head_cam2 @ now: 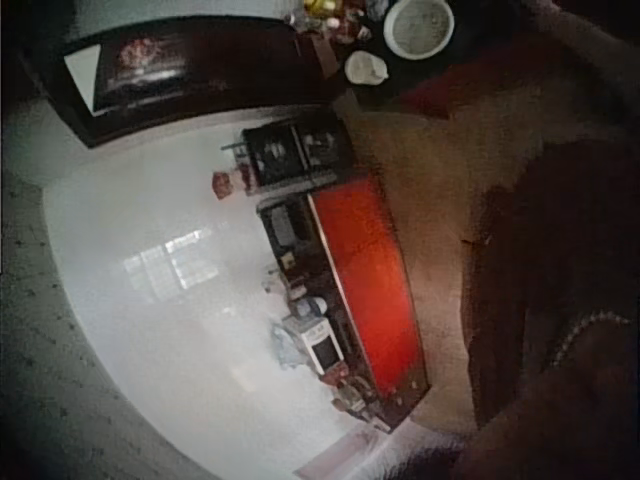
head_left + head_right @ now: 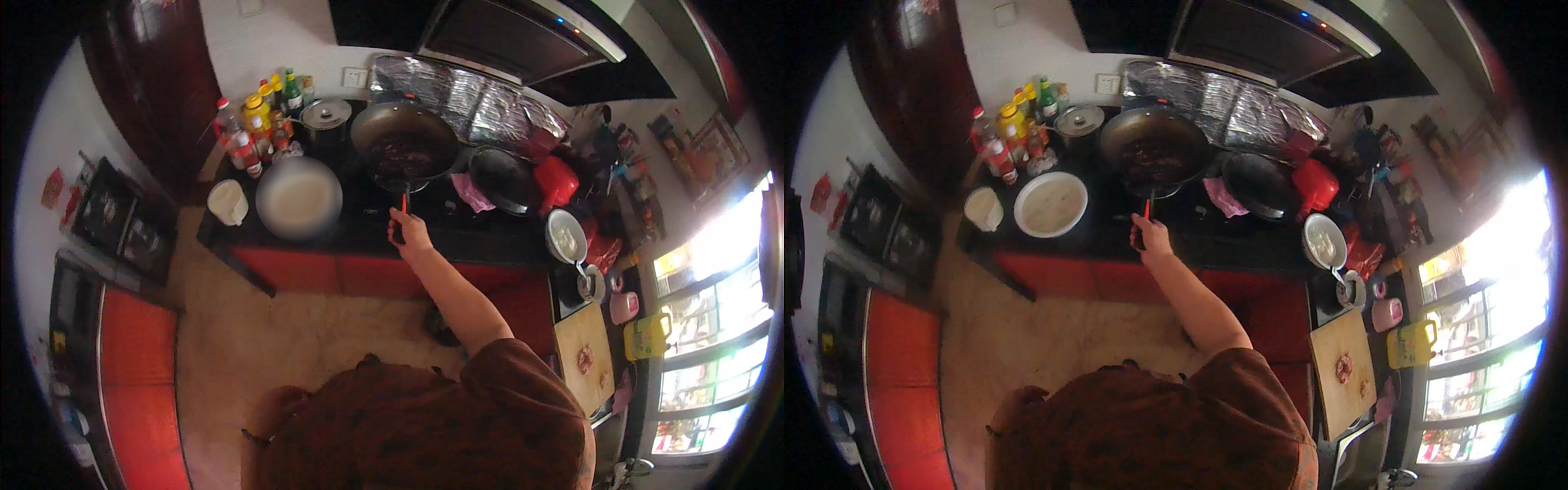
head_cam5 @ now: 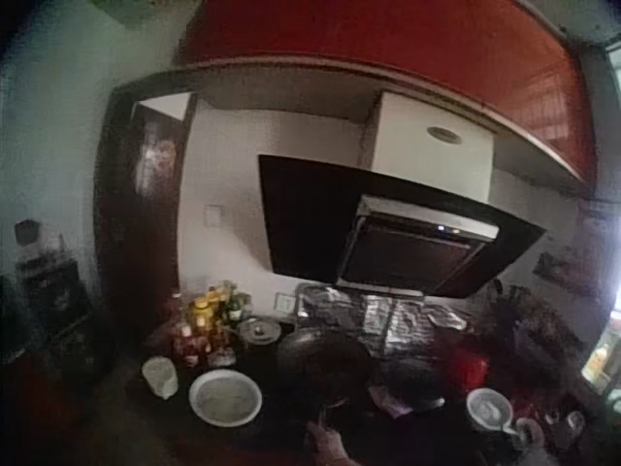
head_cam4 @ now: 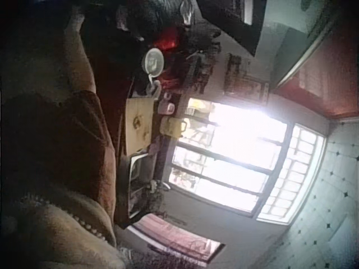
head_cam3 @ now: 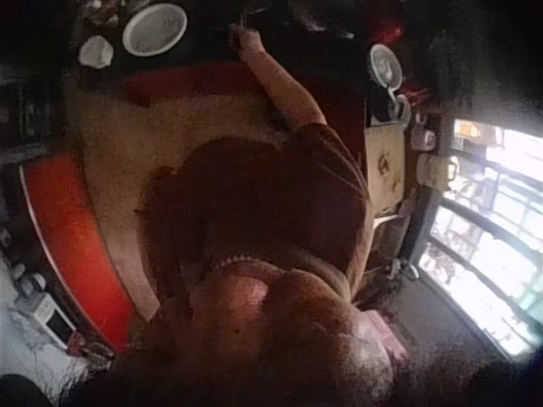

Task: The person prepares a meal by washing their hands and a utensil in the sink, stirring a pot on the stove, fetching two eggs from a storage area, cracking them into a small bowl, and whisking them with chopsticks.

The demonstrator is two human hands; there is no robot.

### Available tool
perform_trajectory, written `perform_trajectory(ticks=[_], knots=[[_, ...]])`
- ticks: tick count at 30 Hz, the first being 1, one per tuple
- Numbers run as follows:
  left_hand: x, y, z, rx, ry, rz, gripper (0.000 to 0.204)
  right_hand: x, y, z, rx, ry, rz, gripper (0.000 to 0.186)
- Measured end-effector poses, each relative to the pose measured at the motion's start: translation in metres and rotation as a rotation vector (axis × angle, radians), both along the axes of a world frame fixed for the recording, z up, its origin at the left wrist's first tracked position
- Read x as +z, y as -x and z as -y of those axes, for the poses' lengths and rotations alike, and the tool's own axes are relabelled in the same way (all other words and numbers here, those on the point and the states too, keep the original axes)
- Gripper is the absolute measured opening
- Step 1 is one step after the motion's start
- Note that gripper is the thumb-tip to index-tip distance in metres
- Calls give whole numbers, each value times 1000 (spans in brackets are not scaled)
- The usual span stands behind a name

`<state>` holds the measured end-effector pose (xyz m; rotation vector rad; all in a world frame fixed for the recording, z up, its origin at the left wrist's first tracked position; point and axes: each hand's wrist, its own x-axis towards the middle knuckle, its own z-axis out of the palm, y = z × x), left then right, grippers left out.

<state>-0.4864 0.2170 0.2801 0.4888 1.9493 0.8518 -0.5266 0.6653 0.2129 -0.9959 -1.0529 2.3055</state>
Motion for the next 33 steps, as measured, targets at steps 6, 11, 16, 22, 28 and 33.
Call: perform_trajectory(ticks=[6, 11, 16, 22, 28, 33], knots=[[-6, 3, -15, 64, -57, 86, 25, 9, -12, -2, 16, -10, -12, 18], [-27, 9, -20, 16, -42, 24, 26, 9, -17, -5, 73, 0, -17, 21], [-29, 14, -22, -21, -95, 26, 28, 26, -52, -6, 339, 173, -22, 52], [-2, 18, -39, 6, 2, -24, 32, -71, -159, -29, 906, 442, -58, 58], [-51, 15, 24, 44, 102, -82, 34, -125, -139, 17, 619, 434, 318, 57], [-82, 7, 64, -78, 268, -222, 26, -64, -4, 68, 775, 45, 197, 56]])
